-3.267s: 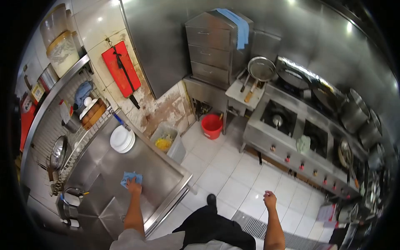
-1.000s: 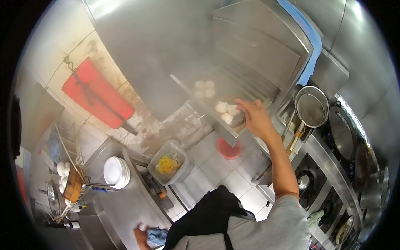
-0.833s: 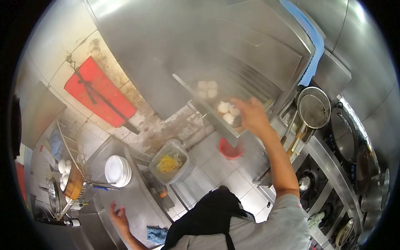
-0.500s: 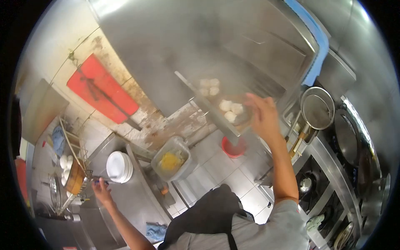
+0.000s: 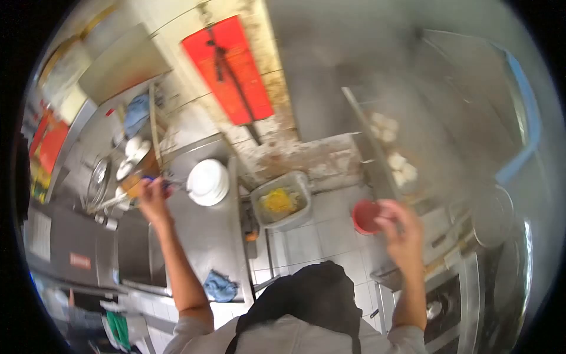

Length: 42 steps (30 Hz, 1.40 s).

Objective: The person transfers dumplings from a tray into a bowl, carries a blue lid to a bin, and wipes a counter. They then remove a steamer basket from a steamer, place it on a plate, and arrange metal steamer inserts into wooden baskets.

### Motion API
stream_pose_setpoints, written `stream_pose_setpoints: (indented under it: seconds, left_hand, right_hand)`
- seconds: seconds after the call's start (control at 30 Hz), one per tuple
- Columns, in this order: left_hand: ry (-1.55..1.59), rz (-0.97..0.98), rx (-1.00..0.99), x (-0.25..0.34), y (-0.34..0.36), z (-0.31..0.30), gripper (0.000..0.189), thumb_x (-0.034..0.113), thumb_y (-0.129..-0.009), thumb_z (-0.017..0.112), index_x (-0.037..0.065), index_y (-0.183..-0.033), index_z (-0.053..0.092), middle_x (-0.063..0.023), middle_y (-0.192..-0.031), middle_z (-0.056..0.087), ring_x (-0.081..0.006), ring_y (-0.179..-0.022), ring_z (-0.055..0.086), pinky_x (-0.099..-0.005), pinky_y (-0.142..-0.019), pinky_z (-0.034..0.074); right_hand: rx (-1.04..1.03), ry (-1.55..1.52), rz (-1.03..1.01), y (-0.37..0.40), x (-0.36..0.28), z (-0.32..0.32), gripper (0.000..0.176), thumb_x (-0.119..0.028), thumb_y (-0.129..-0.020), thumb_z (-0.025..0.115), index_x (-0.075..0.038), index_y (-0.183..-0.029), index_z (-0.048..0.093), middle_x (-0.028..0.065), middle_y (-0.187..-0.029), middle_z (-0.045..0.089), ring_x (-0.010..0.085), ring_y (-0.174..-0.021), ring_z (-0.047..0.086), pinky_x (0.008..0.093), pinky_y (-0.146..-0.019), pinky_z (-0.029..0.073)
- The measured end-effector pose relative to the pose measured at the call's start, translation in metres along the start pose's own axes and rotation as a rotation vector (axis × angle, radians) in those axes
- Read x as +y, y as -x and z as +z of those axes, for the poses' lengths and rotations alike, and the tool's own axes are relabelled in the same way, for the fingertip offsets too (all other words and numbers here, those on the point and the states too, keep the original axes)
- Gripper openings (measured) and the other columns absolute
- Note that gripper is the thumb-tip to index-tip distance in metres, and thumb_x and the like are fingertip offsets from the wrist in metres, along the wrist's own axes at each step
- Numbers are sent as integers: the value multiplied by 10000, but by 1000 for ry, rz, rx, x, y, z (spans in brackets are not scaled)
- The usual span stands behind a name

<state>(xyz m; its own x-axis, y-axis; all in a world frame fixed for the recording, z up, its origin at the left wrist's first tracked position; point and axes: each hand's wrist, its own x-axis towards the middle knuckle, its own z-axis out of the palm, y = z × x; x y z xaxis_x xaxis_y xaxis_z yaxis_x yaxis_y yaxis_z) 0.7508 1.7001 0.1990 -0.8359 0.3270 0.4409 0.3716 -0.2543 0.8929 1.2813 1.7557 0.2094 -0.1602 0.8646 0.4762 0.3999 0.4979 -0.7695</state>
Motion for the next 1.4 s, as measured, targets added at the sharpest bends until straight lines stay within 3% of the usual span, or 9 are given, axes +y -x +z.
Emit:
stream_pose_setpoints:
  seconds: [0.17,0.33,0.47,0.53,0.7,0.9,0.97,1.17,1.4]
  left_hand:
    - [-8,380,-48,80,12,0,189,47,-928,664,-4,-1077,557,-94,-905,674,-156,-723,638,-297,-654,559]
    - [17,670,-1081,130,122,63,125,67,-647,678,77,-768,708,-76,-909,707,-243,-857,680,-352,-789,556]
    - [6,859,-1300,95,195,103,199,95,-652,690,105,-845,741,-40,-973,729,-249,-903,673,-359,-770,544]
    - [75,914,-1268,87,205,107,229,98,-667,712,95,-893,749,-54,-1017,731,-242,-894,677,-349,-778,539]
    - [-258,469,-729,26,164,79,150,111,-894,676,55,-1015,745,-55,-1039,733,-202,-842,678,-294,-777,517]
    - [473,-1183,233,-259,43,-27,687,481,-861,683,285,-1453,394,-71,-1546,325,-261,-1255,471,-474,-983,396]
    - [399,-1194,300,-285,29,-38,711,504,-842,699,251,-1440,409,-66,-1531,329,-259,-1241,483,-472,-996,384]
    - [27,-1018,94,-295,32,-16,760,483,-828,751,115,-1405,420,-116,-1393,451,-277,-1139,547,-448,-939,427]
    - [-496,-488,65,-364,13,-12,631,464,-810,780,-97,-1013,576,-176,-794,682,-361,-728,672,-433,-693,540]
  right_hand:
    - [-384,-383,158,12,-22,41,235,-87,-985,560,-14,-1196,634,78,-938,672,150,-866,640,315,-800,532]
    - [-752,-1271,410,24,-26,88,507,-413,-1065,385,-66,-1433,429,96,-1079,663,235,-959,663,371,-794,562]
    - [-907,-1313,976,34,-14,81,570,-511,-1044,376,-115,-1454,390,59,-975,605,150,-677,577,304,-582,504]
    - [-857,-1054,994,37,-11,57,607,-581,-1019,379,-136,-1431,414,8,-849,523,75,-489,397,242,-432,364]
    - [-432,-311,715,21,-4,-53,703,-661,-984,357,-104,-1378,524,40,-850,623,105,-662,523,279,-591,437]
    - [-276,558,309,-24,4,-151,462,-320,-908,676,-90,-1301,600,107,-976,678,213,-822,636,359,-751,505]
    - [-439,1214,77,-39,-1,-158,351,-285,-894,636,-102,-1191,669,118,-962,678,258,-969,628,383,-767,515]
    - [-564,1543,-454,-71,25,-120,148,-165,-787,623,-110,-894,710,53,-869,641,233,-899,576,364,-782,459]
    - [-677,1683,-379,-91,-8,-96,173,-151,-766,619,-104,-916,690,62,-893,650,231,-940,584,373,-807,446]
